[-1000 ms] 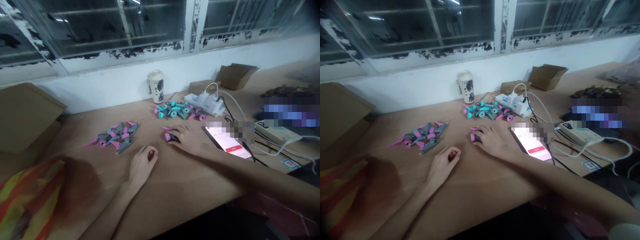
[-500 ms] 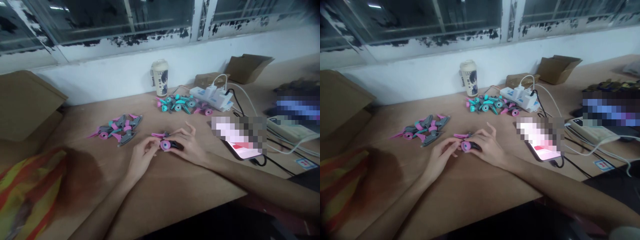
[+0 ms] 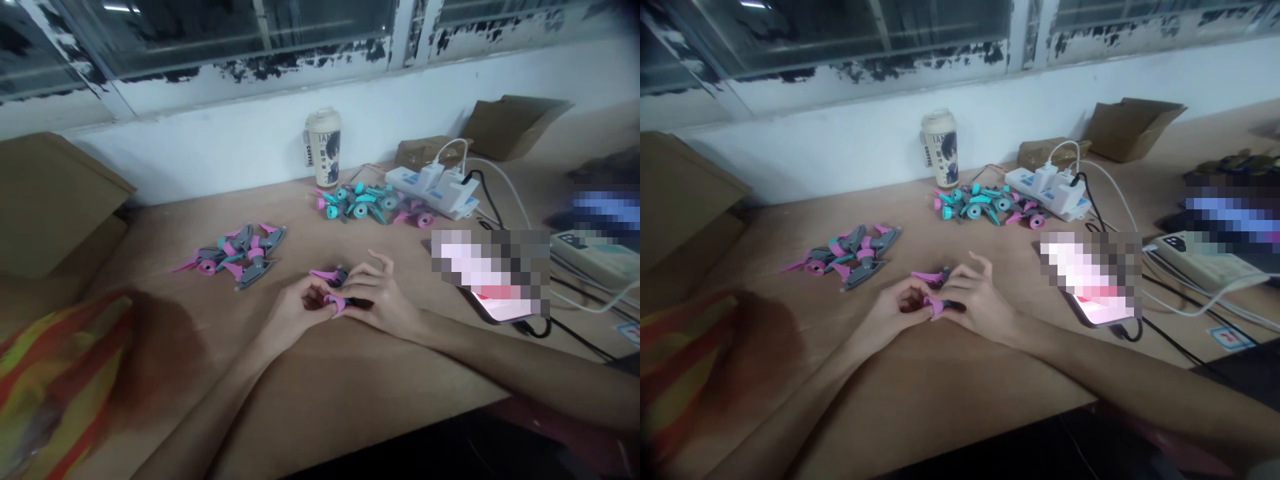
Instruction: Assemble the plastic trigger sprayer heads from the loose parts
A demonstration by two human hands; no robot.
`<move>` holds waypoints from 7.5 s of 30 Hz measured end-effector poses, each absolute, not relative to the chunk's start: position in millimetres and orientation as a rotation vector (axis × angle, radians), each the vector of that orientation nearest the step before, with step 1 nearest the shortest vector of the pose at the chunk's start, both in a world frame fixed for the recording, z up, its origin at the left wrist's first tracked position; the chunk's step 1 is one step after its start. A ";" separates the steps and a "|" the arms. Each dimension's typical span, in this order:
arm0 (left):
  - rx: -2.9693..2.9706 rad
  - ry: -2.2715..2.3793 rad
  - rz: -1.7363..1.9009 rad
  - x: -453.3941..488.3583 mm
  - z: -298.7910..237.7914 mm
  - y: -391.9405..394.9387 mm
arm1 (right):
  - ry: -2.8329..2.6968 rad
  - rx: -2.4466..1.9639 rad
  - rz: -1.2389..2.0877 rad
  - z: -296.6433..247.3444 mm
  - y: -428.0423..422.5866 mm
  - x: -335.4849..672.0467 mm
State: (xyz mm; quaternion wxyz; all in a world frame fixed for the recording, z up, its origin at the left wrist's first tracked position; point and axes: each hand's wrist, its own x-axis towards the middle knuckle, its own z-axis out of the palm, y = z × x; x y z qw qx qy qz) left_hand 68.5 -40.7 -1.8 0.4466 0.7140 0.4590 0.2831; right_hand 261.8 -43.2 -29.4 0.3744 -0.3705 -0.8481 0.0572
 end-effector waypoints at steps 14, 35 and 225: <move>1.785 1.079 0.675 67.5 -0.1 -42.1 | -2.224 -0.843 0.047 -32.0 -41.4 262.9; 1.709 1.104 0.762 73.0 0.9 -43.8 | -2.151 -0.877 0.039 -32.0 -45.2 257.3; 2.220 1.467 1.133 82.3 4.8 -60.3 | -2.001 -0.975 0.162 -18.8 -43.0 258.7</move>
